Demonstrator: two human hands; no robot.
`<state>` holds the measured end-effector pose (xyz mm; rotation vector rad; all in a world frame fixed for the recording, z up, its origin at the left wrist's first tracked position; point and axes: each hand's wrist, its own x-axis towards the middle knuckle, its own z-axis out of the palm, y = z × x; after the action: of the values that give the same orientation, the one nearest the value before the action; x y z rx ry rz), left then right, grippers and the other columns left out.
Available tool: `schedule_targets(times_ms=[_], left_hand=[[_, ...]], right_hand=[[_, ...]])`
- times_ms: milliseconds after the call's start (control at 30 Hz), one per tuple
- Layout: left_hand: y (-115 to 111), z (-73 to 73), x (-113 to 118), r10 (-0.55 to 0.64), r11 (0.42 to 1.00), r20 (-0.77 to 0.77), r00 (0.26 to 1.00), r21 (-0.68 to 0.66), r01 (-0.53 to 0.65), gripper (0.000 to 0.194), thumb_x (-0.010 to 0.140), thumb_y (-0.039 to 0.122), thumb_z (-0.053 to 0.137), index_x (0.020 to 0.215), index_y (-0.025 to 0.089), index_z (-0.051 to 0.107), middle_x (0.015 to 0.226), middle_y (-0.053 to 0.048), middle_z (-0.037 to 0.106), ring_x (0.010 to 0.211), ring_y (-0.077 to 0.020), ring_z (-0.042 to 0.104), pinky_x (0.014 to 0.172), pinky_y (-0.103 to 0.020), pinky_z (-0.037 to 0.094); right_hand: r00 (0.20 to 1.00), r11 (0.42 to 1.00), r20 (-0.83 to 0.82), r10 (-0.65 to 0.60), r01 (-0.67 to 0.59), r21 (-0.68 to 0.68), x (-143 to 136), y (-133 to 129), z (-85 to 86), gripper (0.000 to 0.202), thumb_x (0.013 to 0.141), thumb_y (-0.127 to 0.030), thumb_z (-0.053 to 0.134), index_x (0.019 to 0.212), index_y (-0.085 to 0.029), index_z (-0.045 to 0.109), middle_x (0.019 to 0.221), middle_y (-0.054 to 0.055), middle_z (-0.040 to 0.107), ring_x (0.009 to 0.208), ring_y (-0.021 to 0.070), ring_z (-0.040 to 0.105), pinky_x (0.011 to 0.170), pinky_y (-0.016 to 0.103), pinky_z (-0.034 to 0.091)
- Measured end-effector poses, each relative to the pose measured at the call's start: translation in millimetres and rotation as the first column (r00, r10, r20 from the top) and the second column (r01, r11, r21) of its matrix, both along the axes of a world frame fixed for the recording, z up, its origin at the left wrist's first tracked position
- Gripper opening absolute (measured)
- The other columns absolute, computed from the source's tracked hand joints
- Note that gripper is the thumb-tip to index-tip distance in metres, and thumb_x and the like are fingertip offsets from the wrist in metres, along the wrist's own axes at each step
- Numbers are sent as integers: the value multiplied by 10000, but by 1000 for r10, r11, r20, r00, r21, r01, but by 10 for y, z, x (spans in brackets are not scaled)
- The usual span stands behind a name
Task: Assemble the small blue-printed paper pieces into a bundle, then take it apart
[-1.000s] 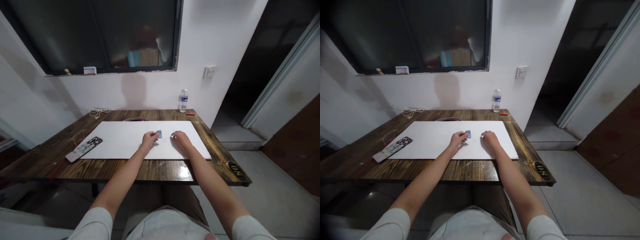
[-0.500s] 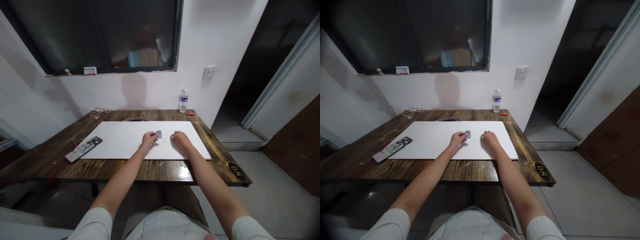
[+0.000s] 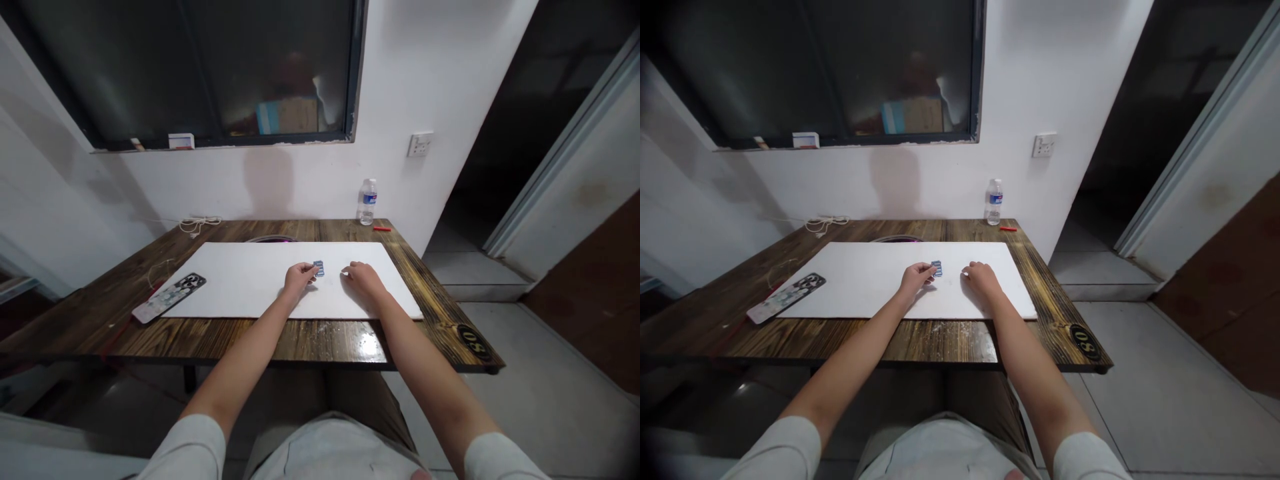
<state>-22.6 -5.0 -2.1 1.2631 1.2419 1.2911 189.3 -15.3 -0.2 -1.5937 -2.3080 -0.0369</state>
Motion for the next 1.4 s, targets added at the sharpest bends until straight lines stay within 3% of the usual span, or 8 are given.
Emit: schedule_targets(times_ms=[167, 400, 600, 800, 1000, 1233, 1400], left_hand=[[9, -3, 0, -1, 1000, 7, 1000, 5, 1, 372, 549, 435, 835, 720, 153, 662, 609, -19, 637, 532, -117, 580, 500, -231, 457], [25, -31, 0, 3, 1000, 5, 1000, -7, -3, 363, 558, 417, 832, 736, 145, 671, 616, -17, 640, 537, -108, 587, 506, -218, 456], [23, -22, 20, 20, 1000, 26, 999, -19, -20, 396, 515, 427, 844, 727, 145, 664, 604, -11, 642, 529, -110, 584, 490, -214, 449], [16, -20, 19, 1, 1000, 16, 1000, -6, -1, 399, 521, 440, 843, 719, 147, 659, 609, -19, 639, 531, -111, 579, 500, -225, 458], [30, -37, 11, 13, 1000, 27, 1000, -13, -13, 393, 526, 426, 843, 730, 144, 660, 607, -13, 638, 522, -107, 581, 500, -221, 455], [19, -34, 16, 1, 1000, 4, 1000, -6, -1, 360, 552, 414, 834, 722, 144, 668, 608, -17, 637, 531, -111, 584, 497, -218, 454], [12, -24, 12, 12, 1000, 11, 1000, -11, -12, 351, 555, 406, 834, 722, 147, 666, 616, -20, 639, 527, -112, 582, 497, -222, 452]], right_hand=[[1000, 1000, 16, 16, -16, 6, 31, -5, -12, 287, 886, -192, 481, 893, -180, 768, 914, 111, 696, 855, 213, 600, 764, 294, 374], [998, 996, -15, 64, -65, -69, 87, 84, -43, 285, 877, -200, 517, 1045, -176, 745, 981, 101, 709, 907, 205, 607, 775, 253, 398], [999, 996, -1, 54, -54, -70, 80, 74, -36, 239, 840, -170, 529, 941, -164, 745, 949, 95, 699, 882, 191, 600, 748, 238, 391], [998, 995, -33, 57, -59, -76, 82, 76, -52, 257, 849, -162, 529, 1009, -174, 729, 1003, 96, 694, 926, 197, 600, 786, 243, 401], [995, 998, -100, -2, -4, -55, 52, 44, -37, 297, 879, -213, 508, 1096, -178, 708, 1019, 107, 701, 924, 207, 610, 796, 257, 408], [984, 999, -177, -33, 35, 7, 30, 18, -101, 273, 830, -156, 511, 1013, -169, 713, 950, 114, 711, 860, 206, 602, 747, 260, 396], [936, 997, -352, -30, 55, 62, 81, 160, -189, 419, 771, -112, 533, 1164, -190, 655, 925, 81, 715, 808, 193, 612, 726, 268, 419]])
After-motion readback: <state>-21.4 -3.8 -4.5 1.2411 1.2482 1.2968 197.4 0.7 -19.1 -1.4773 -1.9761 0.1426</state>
